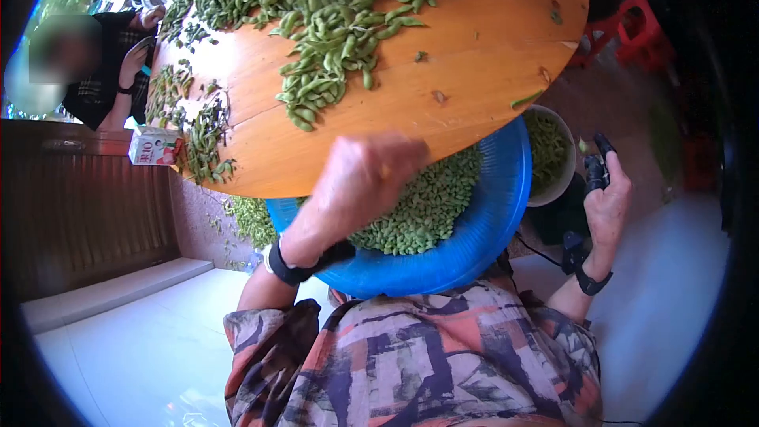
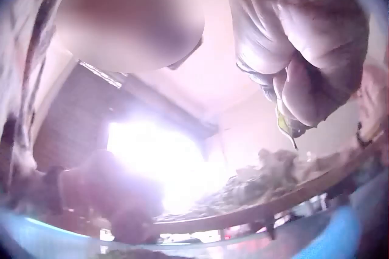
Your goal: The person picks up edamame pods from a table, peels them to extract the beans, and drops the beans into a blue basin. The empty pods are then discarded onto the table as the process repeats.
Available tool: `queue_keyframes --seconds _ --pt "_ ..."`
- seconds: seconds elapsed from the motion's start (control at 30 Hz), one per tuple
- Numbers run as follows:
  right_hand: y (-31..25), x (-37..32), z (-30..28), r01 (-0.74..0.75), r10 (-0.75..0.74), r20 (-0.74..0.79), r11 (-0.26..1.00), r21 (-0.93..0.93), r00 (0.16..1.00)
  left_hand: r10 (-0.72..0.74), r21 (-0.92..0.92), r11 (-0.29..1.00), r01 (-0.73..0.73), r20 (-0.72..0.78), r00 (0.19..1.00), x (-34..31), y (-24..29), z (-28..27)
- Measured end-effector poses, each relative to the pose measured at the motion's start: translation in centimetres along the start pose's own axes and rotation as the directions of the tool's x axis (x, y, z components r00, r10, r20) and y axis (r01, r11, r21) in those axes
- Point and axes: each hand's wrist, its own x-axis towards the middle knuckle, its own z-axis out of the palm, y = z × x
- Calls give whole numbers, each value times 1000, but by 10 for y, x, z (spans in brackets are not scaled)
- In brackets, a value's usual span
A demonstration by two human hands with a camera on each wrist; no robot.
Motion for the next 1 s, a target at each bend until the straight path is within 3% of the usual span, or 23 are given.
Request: queue_keyframes --seconds 0.07,0.1,0.17,0.3,0.37,0.4,0.43,0.47,0.5,0.53,0.57,0.6,0.67,0.77,1.0 --pt "-10 -1 2 17 -18 12 997 79 1000 29 337 940 54 -235 971 26 -16 -12" --pt "-14 -1 3 23 -27 24 988 150 999 28 341 938 57 -240 970 35 -24 -14" --pt "-12 0 15 90 -93 9 983 158 996 67 541 829 144 -352 933 48 -39 -14" --pt "-39 -2 19 192 -208 55 956 223 977 103 576 806 137 -365 925 52 -48 -9" --pt "-51 -5 24 244 -294 100 906 346 951 168 486 873 40 -376 911 44 -46 -10" --pt "-60 -10 26 172 -269 159 875 453 950 173 486 873 30 -367 914 40 -40 -10" --pt "-62 -13 31 168 -318 203 830 532 926 -77 114 986 119 -319 944 34 -31 -10" --pt "-63 -14 35 158 -369 242 779 606 897 -296 -263 933 245 -173 939 28 -21 -9" --pt "-75 -16 37 14 -334 345 736 677 877 -259 -495 850 178 -98 961 23 -13 -5" --pt "-85 -17 38 -134 -308 446 678 723 840 -257 -499 848 181 -87 963 17 -8 1" --pt "-86 -15 43 -236 -329 554 656 717 765 -246 -628 758 177 -24 969 12 -3 8" --pt "-90 -17 52 -318 -295 588 619 718 753 -226 -742 647 176 34 974 7 1 15" --pt "-95 -20 61 -438 -318 655 538 720 685 -259 -759 620 198 41 965 0 7 31" --pt "-99 -23 61 -488 -297 665 491 722 685 -222 -774 617 145 5 975 -9 0 48" --pt "-101 -31 63 -429 -303 643 541 724 703 -289 -828 544 134 -35 957 -11 -1 52"
